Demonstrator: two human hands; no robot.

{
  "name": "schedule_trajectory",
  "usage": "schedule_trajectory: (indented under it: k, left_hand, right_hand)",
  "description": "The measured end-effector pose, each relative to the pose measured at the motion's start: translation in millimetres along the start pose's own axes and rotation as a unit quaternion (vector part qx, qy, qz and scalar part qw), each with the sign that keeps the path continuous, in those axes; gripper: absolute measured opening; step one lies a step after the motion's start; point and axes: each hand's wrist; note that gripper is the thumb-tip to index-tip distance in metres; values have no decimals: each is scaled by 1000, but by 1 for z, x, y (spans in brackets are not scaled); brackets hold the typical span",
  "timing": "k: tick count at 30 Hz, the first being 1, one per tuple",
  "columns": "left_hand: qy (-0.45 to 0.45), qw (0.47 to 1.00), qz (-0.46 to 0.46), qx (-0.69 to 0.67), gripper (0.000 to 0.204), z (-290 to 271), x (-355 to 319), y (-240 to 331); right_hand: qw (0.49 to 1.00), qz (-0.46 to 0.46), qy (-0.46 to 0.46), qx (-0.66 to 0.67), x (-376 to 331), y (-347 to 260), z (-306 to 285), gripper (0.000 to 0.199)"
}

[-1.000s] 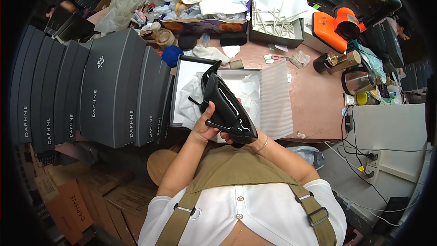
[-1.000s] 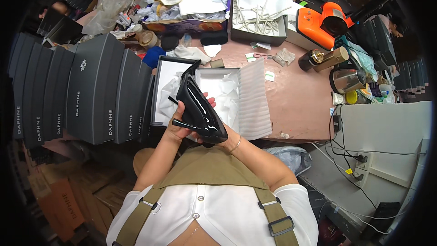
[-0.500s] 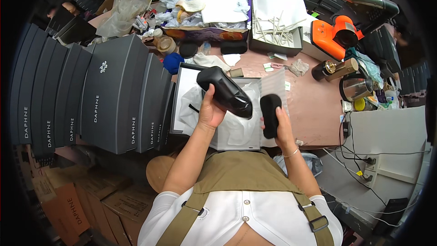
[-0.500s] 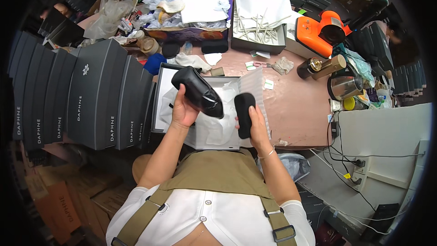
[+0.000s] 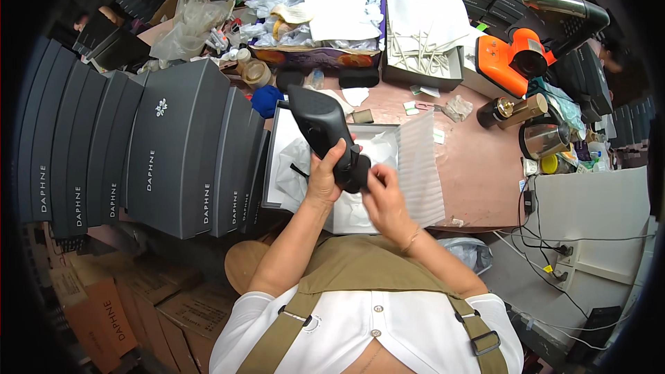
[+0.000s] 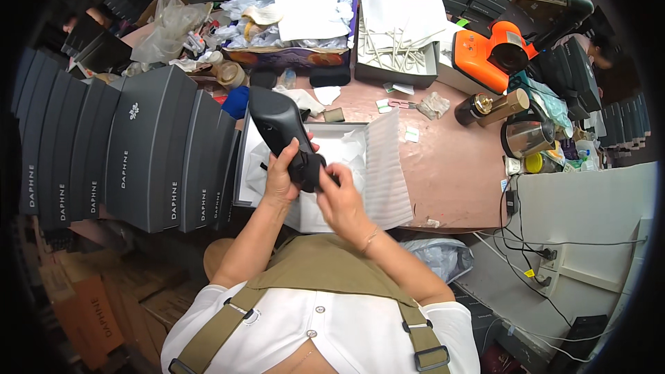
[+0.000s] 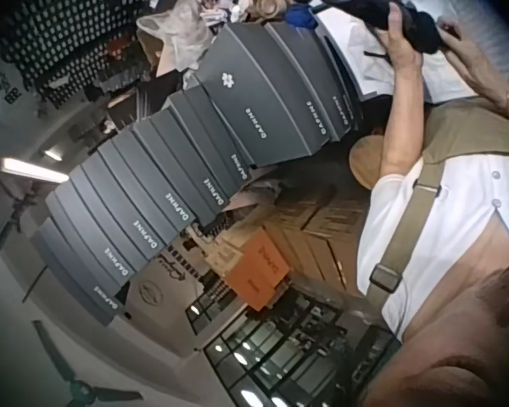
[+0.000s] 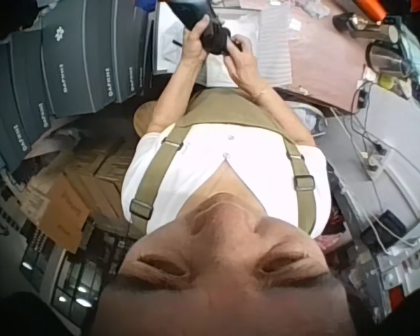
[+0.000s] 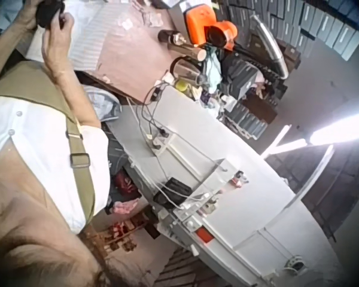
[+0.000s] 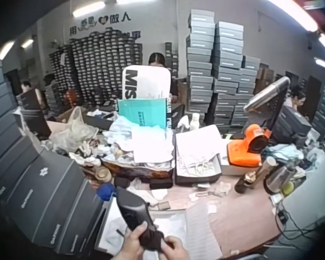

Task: Inspecting high-heeled shoes and packing them into boxes.

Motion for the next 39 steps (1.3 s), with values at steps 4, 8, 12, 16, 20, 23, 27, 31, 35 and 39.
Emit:
schedule_trajectory:
  k: [4, 8, 12, 16, 20, 23, 27, 31, 35, 39]
  left_hand:
    - [47, 998, 35, -29, 21, -10, 24, 26]
    - [50, 995, 48, 78, 21, 9, 3, 16]
    - [-26, 999, -30, 2, 40, -11, 0, 27]
    - [-220, 960, -135, -112, 77, -37, 6, 51]
    - [-178, 955, -121, -207, 81, -26, -10, 39]
    - [-223, 887, -164, -369, 75, -43, -17, 16]
    - [-258, 850, -171, -427, 68, -40, -26, 3]
    - [-250, 846, -193, -429, 67, -40, -28, -6]
    - [-204, 865, -176, -422, 68, -48, -40, -14]
    - [-143, 941, -149, -267, 73, -48, -48, -26]
  right_hand:
    - [988, -71, -134, 8, -46, -3, 8, 47]
    - [990, -111, 48, -69, 18, -14, -21, 49]
    - [972, -70, -216, -57, -30, -4, -2, 43]
    - [990, 45, -99, 90, -44, 5, -48, 41]
    - [993, 54, 42, 101, -16, 18, -90, 36]
    - [994, 47, 99, 25, -4, 32, -97, 35]
    - [965, 94, 229, -90, 10, 102, -105, 35]
    - [930, 204, 301, -50, 12, 210, -98, 36]
    - [962, 105, 225, 110, 61, 86, -112, 38]
    - [971, -206, -96, 74, 58, 10, -68, 38]
Point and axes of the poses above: each hand's wrist, its own x-axis towards the middle knuckle, its own z-axis out of the palm, y = z × x, and after that the axes turned 7 degrees about -x, right-handed
